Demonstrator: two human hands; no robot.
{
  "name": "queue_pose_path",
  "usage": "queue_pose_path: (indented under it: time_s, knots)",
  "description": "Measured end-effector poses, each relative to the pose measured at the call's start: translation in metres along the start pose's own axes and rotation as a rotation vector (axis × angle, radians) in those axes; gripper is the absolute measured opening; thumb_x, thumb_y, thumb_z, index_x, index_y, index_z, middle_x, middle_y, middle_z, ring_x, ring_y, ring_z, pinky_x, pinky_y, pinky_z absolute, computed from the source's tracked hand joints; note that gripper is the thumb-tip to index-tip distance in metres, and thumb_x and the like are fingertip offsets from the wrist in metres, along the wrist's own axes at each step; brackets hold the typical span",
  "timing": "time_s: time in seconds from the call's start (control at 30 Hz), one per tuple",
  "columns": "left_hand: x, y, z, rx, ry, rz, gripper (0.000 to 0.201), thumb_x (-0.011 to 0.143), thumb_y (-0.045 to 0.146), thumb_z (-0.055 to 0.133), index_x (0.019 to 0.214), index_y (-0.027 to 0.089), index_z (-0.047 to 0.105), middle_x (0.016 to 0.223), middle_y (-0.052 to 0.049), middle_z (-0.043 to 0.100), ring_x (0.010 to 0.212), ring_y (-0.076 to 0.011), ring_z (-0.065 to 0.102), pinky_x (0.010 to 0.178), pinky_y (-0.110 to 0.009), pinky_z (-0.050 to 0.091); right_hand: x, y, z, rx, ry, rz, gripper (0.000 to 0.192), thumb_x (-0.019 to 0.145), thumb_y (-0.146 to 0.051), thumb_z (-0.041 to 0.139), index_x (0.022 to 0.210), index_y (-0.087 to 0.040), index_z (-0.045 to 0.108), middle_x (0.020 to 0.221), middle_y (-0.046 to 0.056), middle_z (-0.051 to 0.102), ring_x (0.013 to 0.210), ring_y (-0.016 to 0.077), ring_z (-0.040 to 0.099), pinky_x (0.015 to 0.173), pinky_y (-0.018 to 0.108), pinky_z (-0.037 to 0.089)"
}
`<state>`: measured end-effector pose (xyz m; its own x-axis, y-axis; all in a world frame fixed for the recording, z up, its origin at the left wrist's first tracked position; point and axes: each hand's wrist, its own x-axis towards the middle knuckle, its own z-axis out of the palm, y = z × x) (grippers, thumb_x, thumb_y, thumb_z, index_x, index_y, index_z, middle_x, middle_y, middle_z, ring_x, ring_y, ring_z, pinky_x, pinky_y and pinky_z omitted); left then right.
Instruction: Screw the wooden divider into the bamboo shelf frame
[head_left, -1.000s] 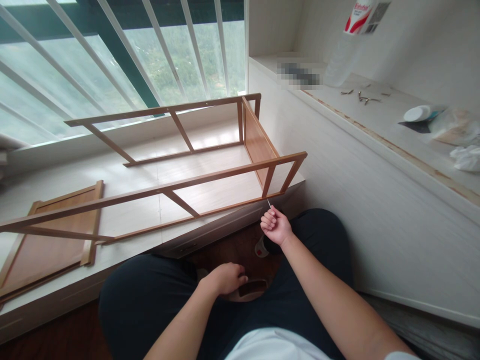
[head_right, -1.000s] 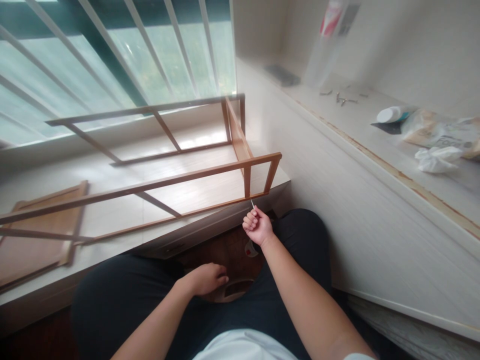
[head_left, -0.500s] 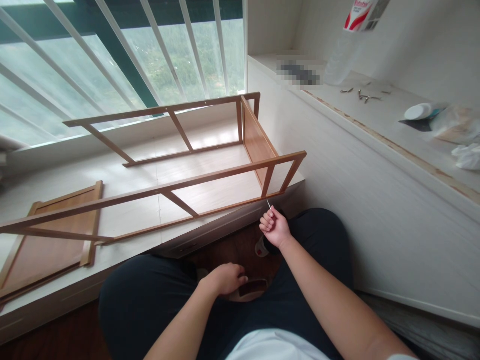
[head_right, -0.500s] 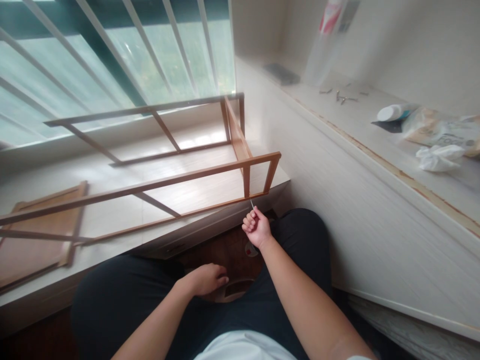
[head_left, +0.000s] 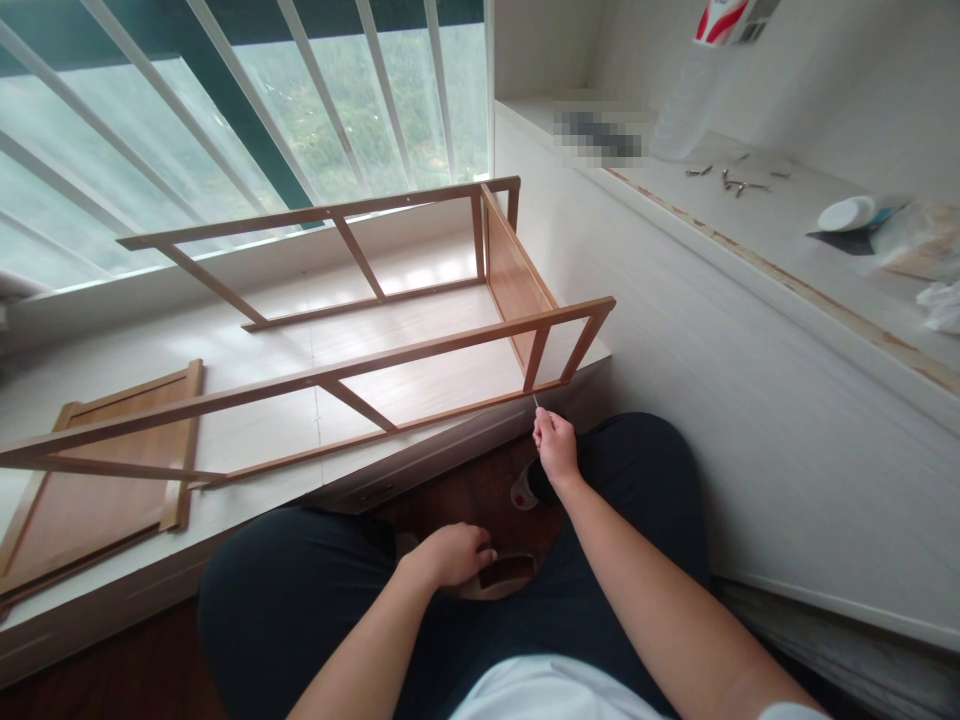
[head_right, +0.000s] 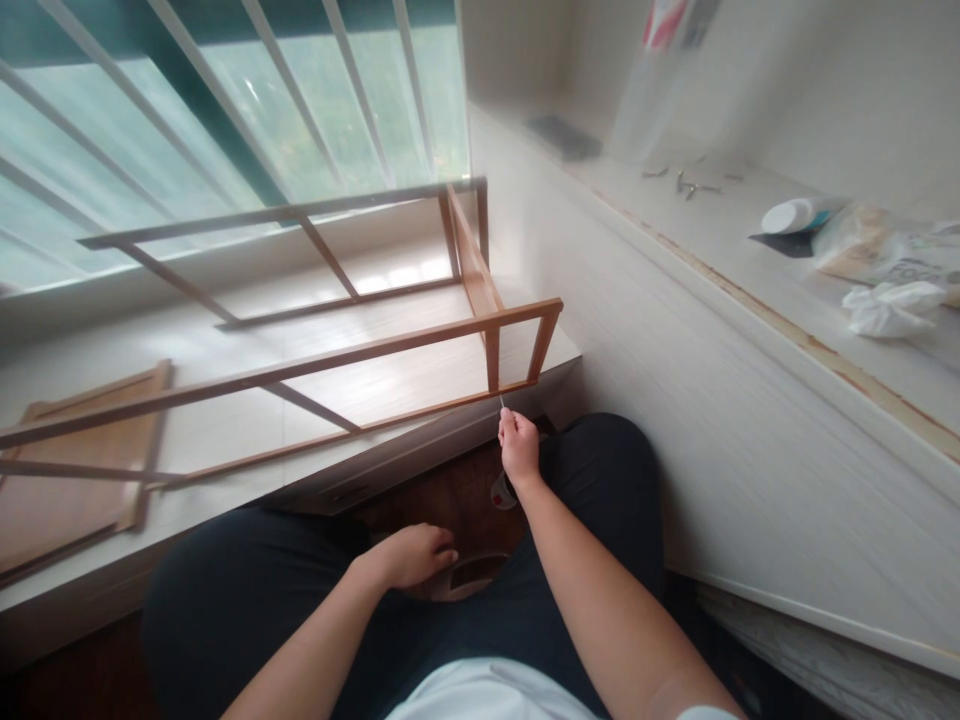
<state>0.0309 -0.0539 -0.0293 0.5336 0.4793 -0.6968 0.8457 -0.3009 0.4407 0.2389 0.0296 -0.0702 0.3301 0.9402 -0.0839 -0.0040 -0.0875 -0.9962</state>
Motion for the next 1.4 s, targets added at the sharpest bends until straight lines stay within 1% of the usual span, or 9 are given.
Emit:
queue_pose_path:
  time_s: [0.1,0.2,0.5,0.77,0.93,1.1,1.3,1.4]
  knots:
    - [0.000,0.000,0.000,-0.006,0.004,-0.003,0.041,0.089,0.047,0.040,0.097,0.021,0.071,0.101,-0.012,0.073,0.094,-0.0286,0.068,0.076,-0.035,0.050,0.000,-0.003,-0.001,-0.082,0.016,-0.050,0.048,0.092,-0.054,0.046,0.056,-0.023,0.039,0.048,-0.005,0.040,0.045,0.0107,0.036,0.046,0.025,0.029]
    - [0.000,0.000,0.000,-0.009,0.002,-0.006,0.042,0.089,0.047,0.039,0.097,0.020,0.070,0.101,-0.013,0.072,0.094,-0.0297,0.068,0.077,-0.037,0.050,0.000,-0.002,-0.002,-0.117,0.038,-0.065,0.048,0.092,-0.053,0.046,0.055,-0.022,0.040,0.048,-0.004,0.041,0.046,0.0112,0.037,0.048,0.025,0.030]
    - [-0.001,0.001,-0.001,-0.004,0.007,0.005,0.042,0.089,0.046,0.039,0.097,0.020,0.070,0.101,-0.013,0.073,0.093,-0.0301,0.068,0.077,-0.037,0.050,0.000,-0.003,-0.002,-0.101,0.033,-0.056,0.047,0.093,-0.051,0.046,0.056,-0.023,0.039,0.047,-0.005,0.039,0.046,0.0113,0.036,0.047,0.025,0.029]
    - [-0.001,0.001,-0.001,0.006,-0.004,-0.005,0.042,0.089,0.047,0.039,0.099,0.020,0.070,0.102,-0.013,0.072,0.095,-0.0300,0.068,0.077,-0.037,0.050,0.001,-0.002,-0.004,-0.192,0.033,-0.103,0.047,0.095,-0.050,0.043,0.057,-0.022,0.040,0.049,-0.005,0.041,0.048,0.0117,0.038,0.051,0.025,0.030]
    - [0.000,0.000,0.001,0.006,0.000,-0.003,0.042,0.089,0.047,0.039,0.098,0.020,0.070,0.101,-0.013,0.073,0.094,-0.0296,0.068,0.076,-0.036,0.050,0.002,-0.001,-0.007,-0.332,0.046,-0.136,0.047,0.097,-0.049,0.041,0.058,-0.022,0.041,0.050,-0.004,0.043,0.050,0.0121,0.040,0.053,0.026,0.028]
    - [0.000,0.000,0.000,0.002,-0.003,-0.005,0.042,0.090,0.048,0.039,0.099,0.021,0.070,0.103,-0.012,0.072,0.096,-0.0286,0.067,0.078,-0.035,0.050,0.001,-0.006,-0.010,-0.535,0.080,-0.201,0.047,0.098,-0.046,0.039,0.058,-0.022,0.043,0.052,-0.002,0.047,0.051,0.0132,0.040,0.055,0.027,0.026]
    - [-0.002,0.000,0.000,-0.002,-0.002,-0.002,0.042,0.089,0.047,0.040,0.098,0.020,0.070,0.102,-0.013,0.072,0.095,-0.0296,0.067,0.077,-0.036,0.050,-0.001,-0.011,-0.009,-0.796,0.121,-0.201,0.043,0.098,-0.045,0.041,0.064,-0.021,0.054,0.057,0.003,0.057,0.054,0.0154,0.044,0.056,0.028,0.021]
    - [-0.003,0.001,-0.001,-0.004,0.000,-0.010,0.042,0.089,0.047,0.040,0.098,0.020,0.070,0.102,-0.013,0.072,0.095,-0.0297,0.067,0.077,-0.036,0.050,0.000,-0.011,-0.009,-0.832,0.136,-0.197,0.042,0.097,-0.044,0.042,0.066,-0.021,0.056,0.061,0.004,0.060,0.055,0.0160,0.047,0.056,0.028,0.020]
